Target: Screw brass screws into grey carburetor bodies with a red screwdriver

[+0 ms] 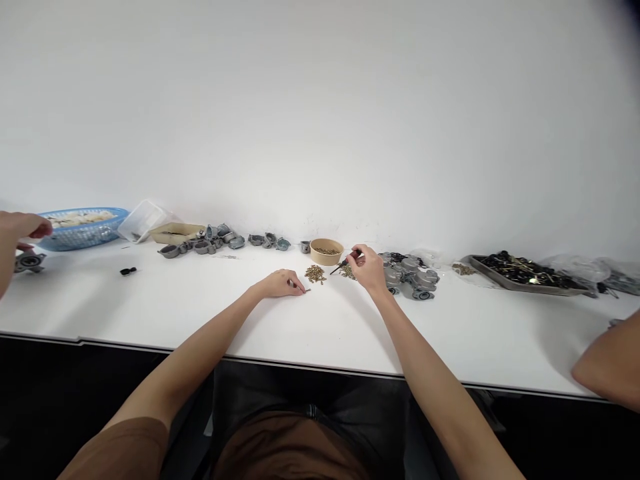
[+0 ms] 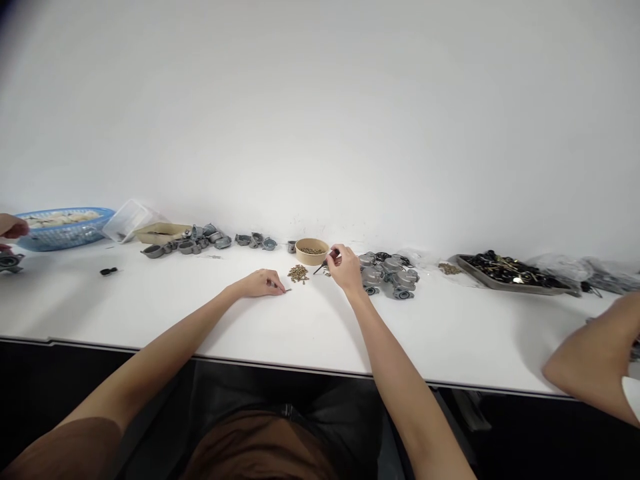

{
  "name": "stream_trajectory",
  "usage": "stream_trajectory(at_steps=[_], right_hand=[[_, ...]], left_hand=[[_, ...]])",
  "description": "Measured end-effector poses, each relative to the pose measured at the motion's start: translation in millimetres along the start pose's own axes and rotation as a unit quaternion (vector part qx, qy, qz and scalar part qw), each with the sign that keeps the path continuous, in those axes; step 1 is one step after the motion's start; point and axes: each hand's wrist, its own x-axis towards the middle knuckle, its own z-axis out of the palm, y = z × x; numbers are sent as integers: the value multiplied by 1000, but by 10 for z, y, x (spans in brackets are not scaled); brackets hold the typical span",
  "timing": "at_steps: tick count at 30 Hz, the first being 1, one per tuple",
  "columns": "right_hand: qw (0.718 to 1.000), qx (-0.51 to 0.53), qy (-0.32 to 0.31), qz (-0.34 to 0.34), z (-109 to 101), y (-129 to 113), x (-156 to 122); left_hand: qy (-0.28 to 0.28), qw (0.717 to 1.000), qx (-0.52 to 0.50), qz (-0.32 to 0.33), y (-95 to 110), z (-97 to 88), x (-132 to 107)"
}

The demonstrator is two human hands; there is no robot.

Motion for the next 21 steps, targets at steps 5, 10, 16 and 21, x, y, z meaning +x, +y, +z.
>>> stream_trajectory(at_steps=[5,10,16,21], right_hand=[[1000,2,-9,-9,38,15,-15],[999,-10,-30,-3,68,62,-4],[991,-65,-117,22,110,110,-23],[971,-80,-211,76,150,139,-92]], left_hand=[[-48,998,-4,30,64,31,13],[-21,999,1,31,73,61,31],[32,996,69,-53,30,155,94],[78,989,94,-80,-15,200,114]])
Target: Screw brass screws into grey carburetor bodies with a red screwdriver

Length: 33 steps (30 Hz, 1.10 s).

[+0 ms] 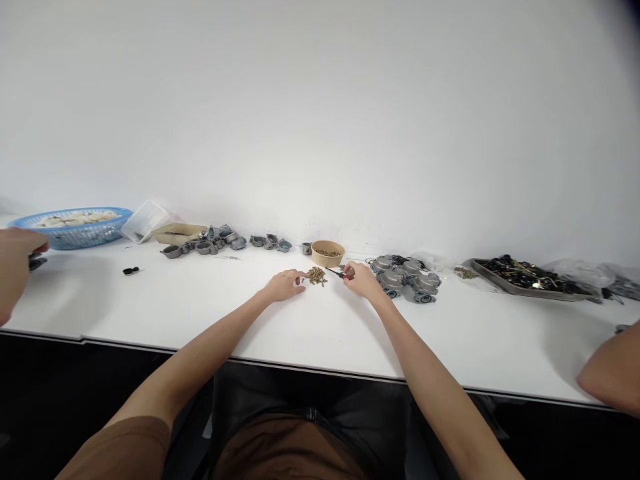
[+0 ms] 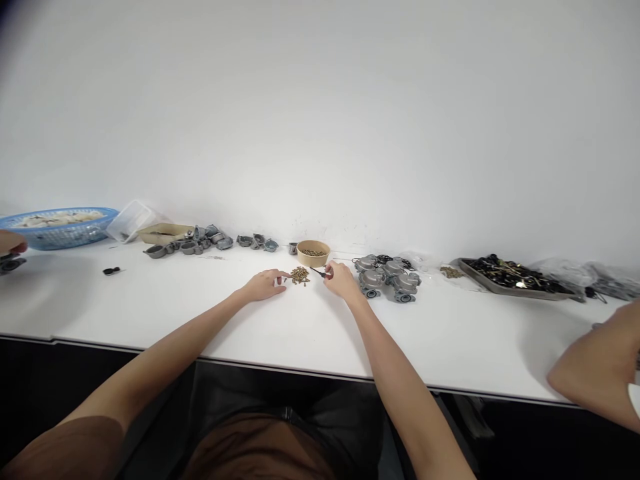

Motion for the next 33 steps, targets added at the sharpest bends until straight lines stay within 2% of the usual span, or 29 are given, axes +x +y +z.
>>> stream_trajectory(at_steps=[4,8,14,19,26,33], right_hand=[[997,-9,-64,38,50,-26,-47],[994,-16,-101,29,106,-96,-77],[995,-44,-83,-16,169,-258,-117],[997,-46,-61,-26,219,-348,-146],[998,-36,-37,-36,353,-355,-136],[998,-41,-22,-39,469,-348,-120]], left_hand=[[21,999,3,-26,-36,-26,-2],[28,999,-8,-30,-55,-50,-1],[12,999,-44,-8,-28,-71,-21],[12,999,-44,-9,28,-107,-58],[-8,999,-53,5,96,-159,-95],[-53,997,-49,41,22,-107,-56]])
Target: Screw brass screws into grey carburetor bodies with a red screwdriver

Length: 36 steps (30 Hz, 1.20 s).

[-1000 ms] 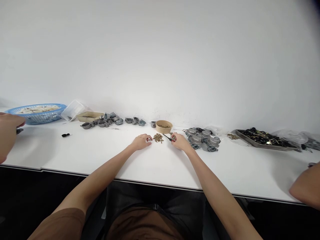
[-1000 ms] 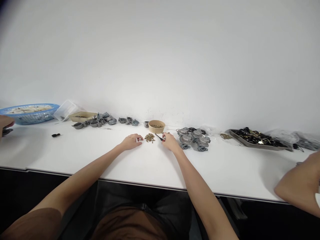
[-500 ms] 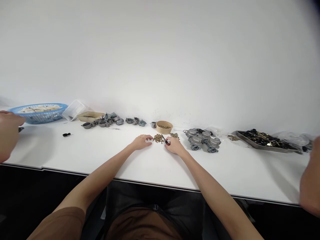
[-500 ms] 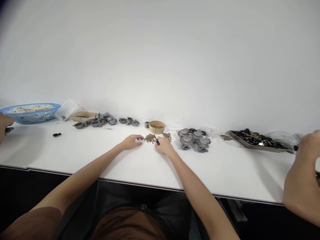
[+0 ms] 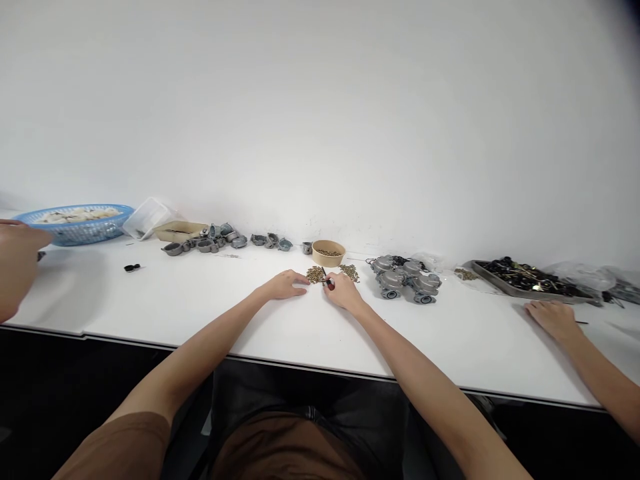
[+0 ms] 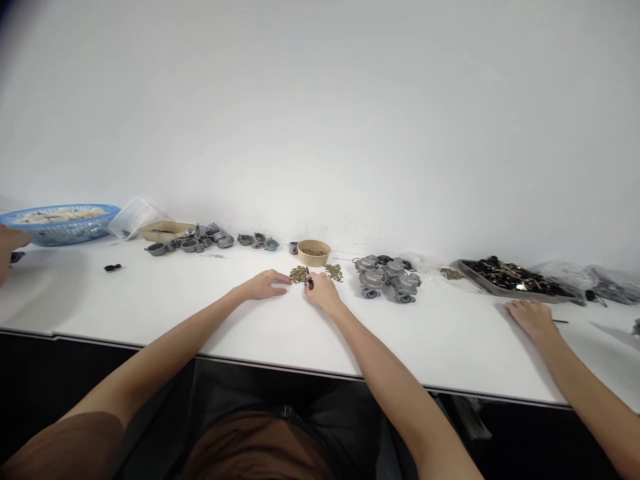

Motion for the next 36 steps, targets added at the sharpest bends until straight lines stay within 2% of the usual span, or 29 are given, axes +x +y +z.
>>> stream_trajectory(at_steps=[4,9,15,19,27,36], right_hand=[[1000,-6,2,18,18,-36,-7],[999,-22,4,31,39,-67,-10],[999,-1,22,31,118,-36,4],[999,17,32,32,139,-19,22],[999,29,28,16,164,8,63],[998,47,35,2,188,-6,59]], left_hand=[[-2,1000,5,15,-47,47,15],[60,995,59,-47,-80,225,151],[-28,990,111,-77,-190,341,576],[-37,992,109,-59,-232,359,763],[-32,994,101,-12,-241,428,782],[-34,992,120,-2,-244,444,802]])
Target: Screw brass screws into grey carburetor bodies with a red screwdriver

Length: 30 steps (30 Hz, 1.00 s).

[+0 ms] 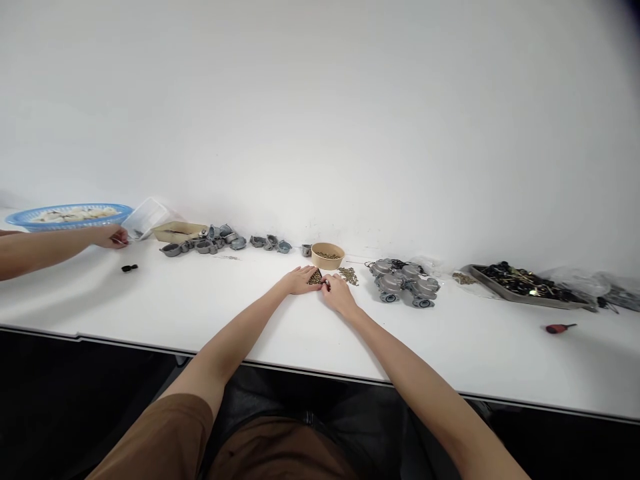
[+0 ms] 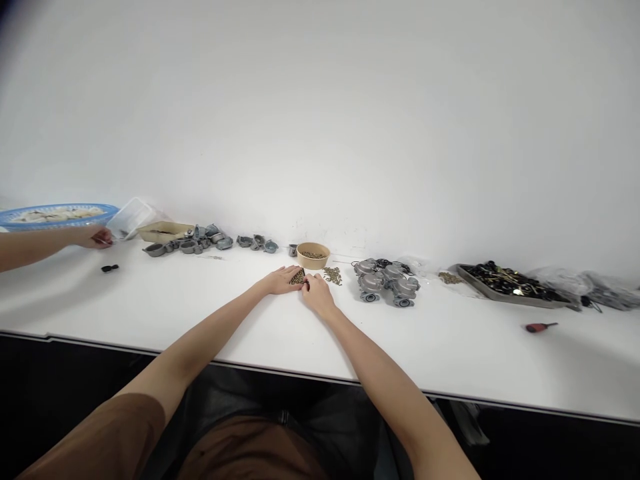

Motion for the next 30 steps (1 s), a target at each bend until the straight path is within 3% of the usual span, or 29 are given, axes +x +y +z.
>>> stream_trajectory(at_steps=[15,30], right_hand=[[999,31,-19,-30,-84,52,40],[997,57,37,39,-153,72,75]], left_hand=[[4,1000,-13,13,2,-16,-35],[10,1000,-28,-9,5,-31,-23]])
